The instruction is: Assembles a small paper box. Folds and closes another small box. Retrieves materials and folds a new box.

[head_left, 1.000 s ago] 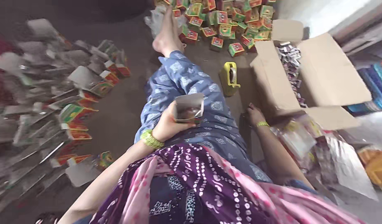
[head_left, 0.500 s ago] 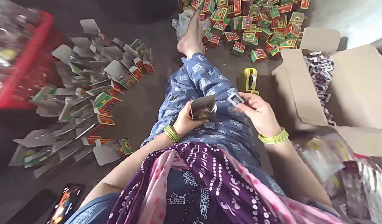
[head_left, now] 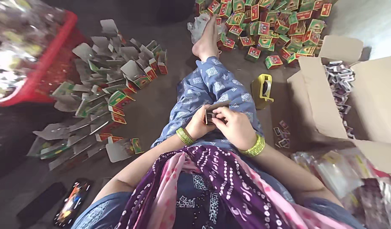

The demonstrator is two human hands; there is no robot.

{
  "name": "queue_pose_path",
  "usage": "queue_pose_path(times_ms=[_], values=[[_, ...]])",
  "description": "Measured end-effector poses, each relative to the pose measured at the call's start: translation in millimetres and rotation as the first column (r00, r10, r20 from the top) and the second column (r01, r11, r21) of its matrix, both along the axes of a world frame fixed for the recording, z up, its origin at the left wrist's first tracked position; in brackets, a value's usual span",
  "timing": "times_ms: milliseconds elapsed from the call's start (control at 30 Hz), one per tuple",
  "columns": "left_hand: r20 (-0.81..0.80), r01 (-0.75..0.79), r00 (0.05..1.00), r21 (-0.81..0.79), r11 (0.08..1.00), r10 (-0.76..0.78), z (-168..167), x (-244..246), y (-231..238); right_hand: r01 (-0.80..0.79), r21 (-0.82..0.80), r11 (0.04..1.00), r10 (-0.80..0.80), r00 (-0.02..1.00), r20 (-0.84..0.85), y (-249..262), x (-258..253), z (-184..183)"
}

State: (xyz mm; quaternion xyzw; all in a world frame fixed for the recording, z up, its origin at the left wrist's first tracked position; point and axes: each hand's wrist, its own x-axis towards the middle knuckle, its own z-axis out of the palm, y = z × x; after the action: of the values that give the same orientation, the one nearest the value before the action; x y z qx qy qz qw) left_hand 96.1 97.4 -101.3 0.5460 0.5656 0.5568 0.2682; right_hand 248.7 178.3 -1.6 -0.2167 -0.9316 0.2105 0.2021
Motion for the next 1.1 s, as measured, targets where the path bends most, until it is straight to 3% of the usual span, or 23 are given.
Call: queue_pose_path(times_ms=[167, 300, 367, 433, 500, 600, 733, 867, 967, 1100], values=[[-0.073, -0.011, 0.997, -0.044, 0.999, 0.008, 4, 1, -1, -0.154, 0.222, 0.963, 0.138, 0.987, 0.087, -8, -7, -8], [-0.039, 0.012, 0.999, -0.026, 1.000, -0.013, 2, 3, 1, -0.278, 0.127, 0.952, 0.221, 0.913, 0.344, -5, -11, -3], [-0.107, 0.019, 0.994, -0.020, 1.000, -0.021, 2, 2, 1, -0.301, 0.107, 0.948, 0.235, 0.885, 0.403, -8, -11, -2], [-0.120, 0.030, 0.992, 0.020, 0.999, -0.027, 2, 3, 2, -0.286, 0.158, 0.945, 0.228, 0.924, 0.308, -7, -6, -3], [0.015, 0.029, 0.999, 0.077, 0.997, -0.031, 7, 6, 2, -0.204, 0.224, 0.953, 0.198, 0.979, 0.048, -3, 1, -7], [0.019, -0.038, 0.999, 0.180, 0.983, 0.035, 2, 3, -3, -0.036, 0.194, 0.980, 0.085, 0.963, -0.254, 12, 11, -7], [0.160, -0.046, 0.987, 0.259, 0.965, 0.004, 3, 2, -4, -0.059, -0.146, 0.988, 0.011, 0.950, -0.311, 39, 24, -26], [0.241, 0.006, 0.968, 0.268, 0.964, -0.073, 2, 4, -9, -0.281, -0.440, 0.853, 0.088, 0.908, -0.410, 42, 27, -50], [0.177, 0.028, 0.981, 0.255, 0.966, -0.075, 3, 2, -11, -0.360, -0.440, 0.823, 0.194, 0.906, -0.377, 39, 27, -54], [0.013, 0.077, 0.996, 0.289, 0.954, -0.085, -1, -2, -8, -0.353, -0.341, 0.871, 0.249, 0.917, -0.312, 41, 28, -56]])
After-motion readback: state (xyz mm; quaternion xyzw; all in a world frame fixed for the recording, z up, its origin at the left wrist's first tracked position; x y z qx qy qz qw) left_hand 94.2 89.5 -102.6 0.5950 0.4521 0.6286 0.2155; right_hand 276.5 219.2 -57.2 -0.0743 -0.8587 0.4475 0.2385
